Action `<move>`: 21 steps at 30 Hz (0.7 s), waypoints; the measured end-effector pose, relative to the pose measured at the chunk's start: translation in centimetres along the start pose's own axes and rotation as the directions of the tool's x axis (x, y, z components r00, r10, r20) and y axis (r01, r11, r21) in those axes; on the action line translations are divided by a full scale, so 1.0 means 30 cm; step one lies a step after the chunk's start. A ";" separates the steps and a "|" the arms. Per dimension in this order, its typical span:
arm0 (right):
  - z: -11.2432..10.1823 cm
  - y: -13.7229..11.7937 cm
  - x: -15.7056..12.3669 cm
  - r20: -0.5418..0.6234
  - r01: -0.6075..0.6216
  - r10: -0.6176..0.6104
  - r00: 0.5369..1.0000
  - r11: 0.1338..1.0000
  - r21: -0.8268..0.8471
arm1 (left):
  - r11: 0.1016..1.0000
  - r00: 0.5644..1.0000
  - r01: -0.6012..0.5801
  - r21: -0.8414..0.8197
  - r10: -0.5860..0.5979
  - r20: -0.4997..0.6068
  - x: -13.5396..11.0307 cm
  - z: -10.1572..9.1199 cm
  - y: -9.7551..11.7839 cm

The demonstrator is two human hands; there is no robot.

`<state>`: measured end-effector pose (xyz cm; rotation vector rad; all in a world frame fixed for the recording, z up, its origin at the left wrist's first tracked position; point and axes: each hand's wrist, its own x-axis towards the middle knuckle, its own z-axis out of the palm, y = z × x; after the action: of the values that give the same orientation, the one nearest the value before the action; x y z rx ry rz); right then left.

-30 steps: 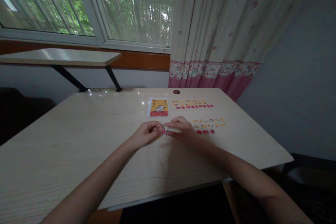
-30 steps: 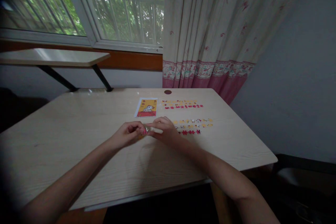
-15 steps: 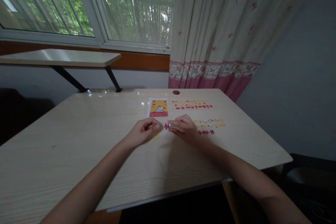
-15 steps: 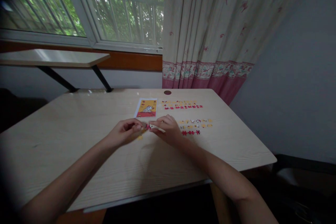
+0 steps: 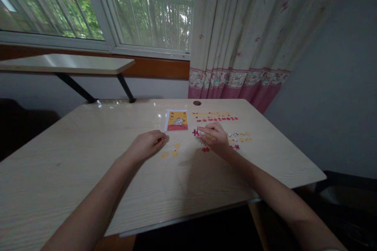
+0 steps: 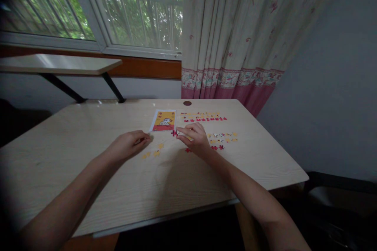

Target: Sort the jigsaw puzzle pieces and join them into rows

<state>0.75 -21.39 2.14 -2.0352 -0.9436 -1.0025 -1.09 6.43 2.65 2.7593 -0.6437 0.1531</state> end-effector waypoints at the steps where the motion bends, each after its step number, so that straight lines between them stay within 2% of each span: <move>1: 0.002 0.002 0.001 -0.003 0.008 -0.008 1.000 1.000 -0.004 | 1.000 1.000 -0.002 -0.003 0.002 0.009 0.001 0.003 0.002; 6: -0.015 0.026 0.010 0.020 0.016 -0.017 1.000 1.000 0.010 | 0.999 0.999 -0.037 0.012 0.037 0.036 0.005 0.016 0.012; 9: -0.071 0.071 -0.006 0.116 -0.026 0.022 0.993 0.999 0.038 | 0.998 0.998 -0.052 0.020 0.051 0.044 0.007 0.024 0.012; 11: -0.133 0.116 -0.037 0.219 -0.094 0.079 0.973 0.994 0.060 | 0.998 0.997 -0.064 0.030 0.062 0.045 0.009 0.028 0.015; 14: -0.256 0.193 -0.102 0.349 -0.240 0.216 0.912 0.970 0.027 | 0.993 0.995 -0.090 0.082 0.086 0.049 0.012 0.033 0.030; 18: -0.427 0.272 -0.183 0.396 -0.419 0.413 0.820 0.905 -0.076 | 0.971 0.987 -0.156 0.179 0.146 0.068 0.020 0.034 0.065; 21: -0.511 0.300 -0.229 0.465 -0.492 0.498 0.732 0.859 -0.144 | 0.956 0.977 -0.209 0.208 0.195 0.087 0.023 0.037 0.080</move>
<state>-0.35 -40.41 1.48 -2.4210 -0.5563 -0.1950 -1.52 3.73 2.36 2.9099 -0.9817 0.1872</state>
